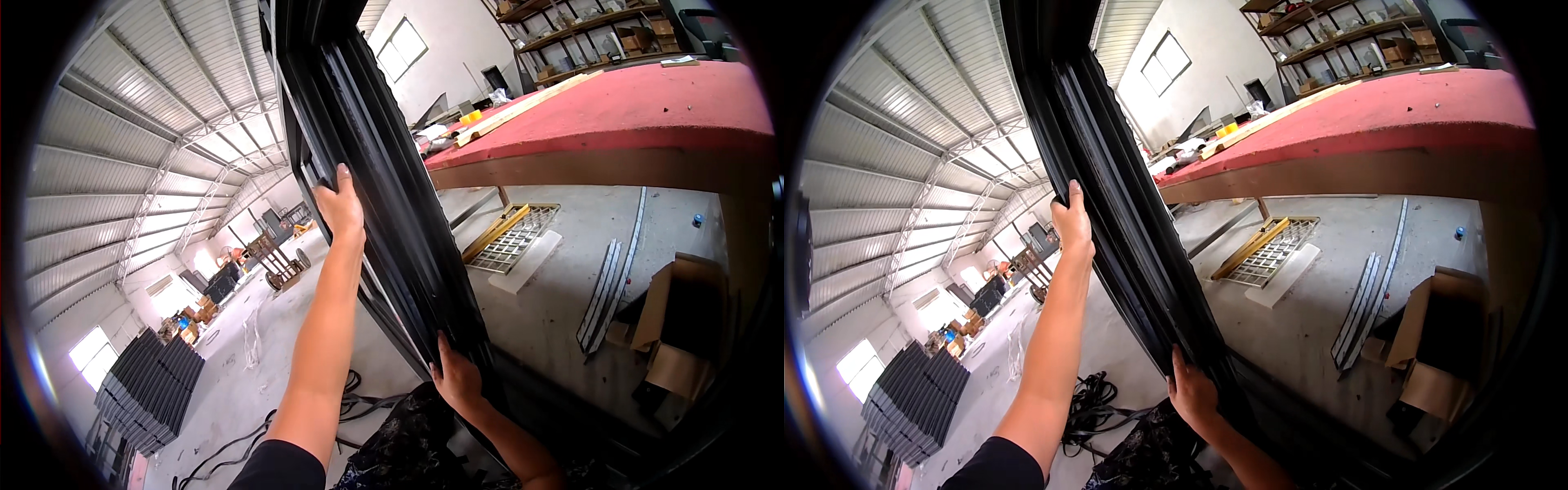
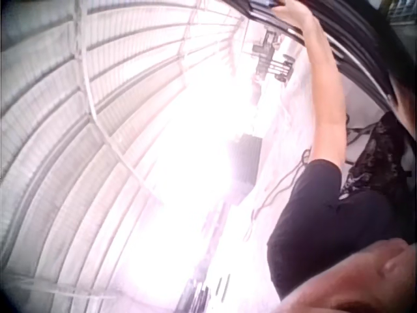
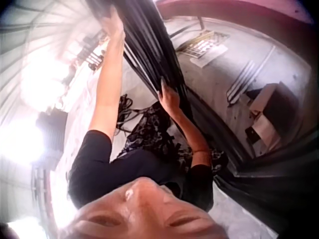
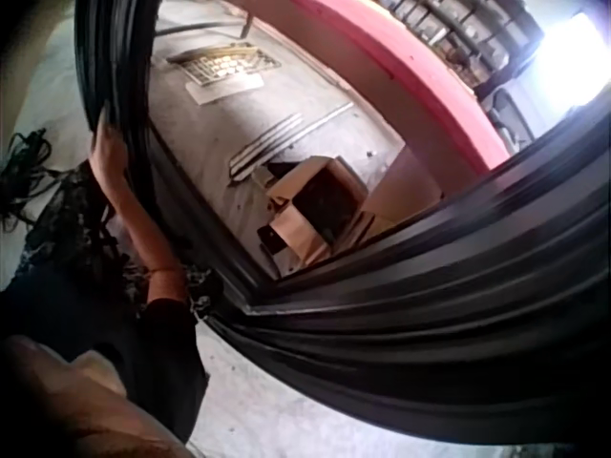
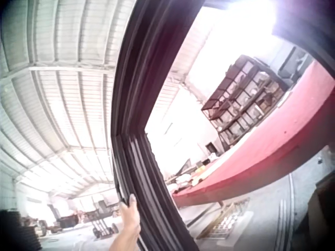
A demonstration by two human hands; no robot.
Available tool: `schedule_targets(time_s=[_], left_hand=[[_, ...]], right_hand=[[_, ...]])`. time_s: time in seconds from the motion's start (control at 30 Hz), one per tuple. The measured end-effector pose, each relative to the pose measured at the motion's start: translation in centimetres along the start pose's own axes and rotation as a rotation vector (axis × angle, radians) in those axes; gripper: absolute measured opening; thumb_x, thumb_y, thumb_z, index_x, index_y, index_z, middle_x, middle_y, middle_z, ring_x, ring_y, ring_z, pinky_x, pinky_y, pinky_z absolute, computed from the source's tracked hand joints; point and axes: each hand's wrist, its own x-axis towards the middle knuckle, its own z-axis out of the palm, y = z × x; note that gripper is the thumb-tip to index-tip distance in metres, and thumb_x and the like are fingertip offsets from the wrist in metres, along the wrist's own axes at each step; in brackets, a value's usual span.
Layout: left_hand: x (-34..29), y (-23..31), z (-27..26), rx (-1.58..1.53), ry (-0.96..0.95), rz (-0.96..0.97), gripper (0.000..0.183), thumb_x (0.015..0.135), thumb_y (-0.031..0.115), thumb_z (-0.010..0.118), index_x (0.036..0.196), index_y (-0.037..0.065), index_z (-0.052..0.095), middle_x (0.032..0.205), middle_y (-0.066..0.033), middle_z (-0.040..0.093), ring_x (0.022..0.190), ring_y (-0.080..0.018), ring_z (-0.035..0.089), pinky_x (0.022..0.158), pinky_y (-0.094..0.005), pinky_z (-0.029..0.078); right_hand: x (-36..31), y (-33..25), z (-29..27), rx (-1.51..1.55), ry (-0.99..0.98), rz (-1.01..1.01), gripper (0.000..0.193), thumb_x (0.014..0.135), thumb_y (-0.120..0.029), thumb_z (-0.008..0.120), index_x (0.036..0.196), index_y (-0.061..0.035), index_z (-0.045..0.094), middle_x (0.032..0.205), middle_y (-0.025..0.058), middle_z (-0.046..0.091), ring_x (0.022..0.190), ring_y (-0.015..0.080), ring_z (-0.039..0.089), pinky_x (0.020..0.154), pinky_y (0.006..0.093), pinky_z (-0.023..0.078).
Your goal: The person installs a rubber seal into the grooves of a black window frame, pressing it in by hand and using scissors to cut the seal to length.
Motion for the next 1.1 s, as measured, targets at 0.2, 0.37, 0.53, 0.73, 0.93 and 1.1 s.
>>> schedule_targets(time_s=[0.2, 0.37, 0.53, 0.73, 0.93, 1.1], left_hand=[[-2.7, -2.1, 0.0, 0.039, 0.021, 0.081, 0.059, 0.095, 0.044, 0.061, 0.113, -0.012, 0.051, 0.119, -0.0242, 0.058, 0.109, -0.0291, 0.055, 0.094, -0.0414, 0.043], [-2.8, -2.1, 0.1, -0.039, 0.069, 0.078, 0.062, 0.094, 0.046, 0.061, 0.119, -0.01, 0.05, 0.12, -0.0232, 0.057, 0.11, -0.0302, 0.054, 0.096, -0.0404, 0.042], [-5.4, -3.5, -0.6, -0.035, -0.01, 0.12, 0.054, 0.097, 0.041, 0.059, 0.117, -0.008, 0.051, 0.119, -0.0199, 0.057, 0.109, -0.0279, 0.053, 0.098, -0.0388, 0.04], [-4.3, -4.3, 0.4, 0.09, 0.117, 0.169, 0.056, 0.098, 0.042, 0.057, 0.117, -0.011, 0.051, 0.112, -0.0194, 0.06, 0.102, -0.0279, 0.055, 0.093, -0.0409, 0.042], [-7.4, -6.2, -0.7, -0.011, 0.03, 0.174, 0.053, 0.097, 0.034, 0.059, 0.127, -0.009, 0.049, 0.119, -0.0252, 0.057, 0.109, -0.0379, 0.056, 0.098, -0.0431, 0.042], [-7.7, -4.3, 0.0, -0.094, 0.15, 0.055, 0.051, 0.093, 0.032, 0.066, 0.121, -0.008, 0.052, 0.115, -0.0195, 0.061, 0.106, -0.0299, 0.059, 0.096, -0.0388, 0.043]], right_hand=[[-0.3, 0.9, 1.1, -0.023, 0.088, -0.061, 0.074, 0.085, -0.023, 0.069, 0.148, -0.0086, 0.034, 0.078, 0.0124, 0.061, 0.063, 0.0297, 0.062, 0.055, 0.0404, 0.052], [-0.1, 0.6, 1.0, 0.012, 0.097, -0.05, 0.075, 0.084, -0.022, 0.07, 0.148, -0.0068, 0.034, 0.077, 0.0127, 0.061, 0.064, 0.03, 0.062, 0.055, 0.0405, 0.052], [-0.5, 0.5, 0.4, -0.026, 0.086, -0.06, 0.075, 0.084, -0.023, 0.07, 0.147, -0.0059, 0.034, 0.08, 0.0143, 0.062, 0.066, 0.031, 0.062, 0.059, 0.0407, 0.052], [-0.6, -0.4, 0.2, -0.007, 0.018, -0.005, 0.078, 0.083, -0.024, 0.072, 0.148, -0.0066, 0.033, 0.085, 0.016, 0.062, 0.069, 0.0328, 0.063, 0.062, 0.0408, 0.052], [-0.9, 0.1, 0.1, -0.049, -0.004, 0.009, 0.079, 0.082, -0.024, 0.073, 0.149, -0.008, 0.032, 0.085, 0.0155, 0.062, 0.069, 0.0325, 0.063, 0.061, 0.0407, 0.053], [-0.7, -0.3, 0.0, -0.017, 0.015, 0.003, 0.08, 0.081, -0.024, 0.073, 0.149, -0.009, 0.033, 0.083, 0.015, 0.061, 0.07, 0.0322, 0.062, 0.06, 0.0413, 0.053]])
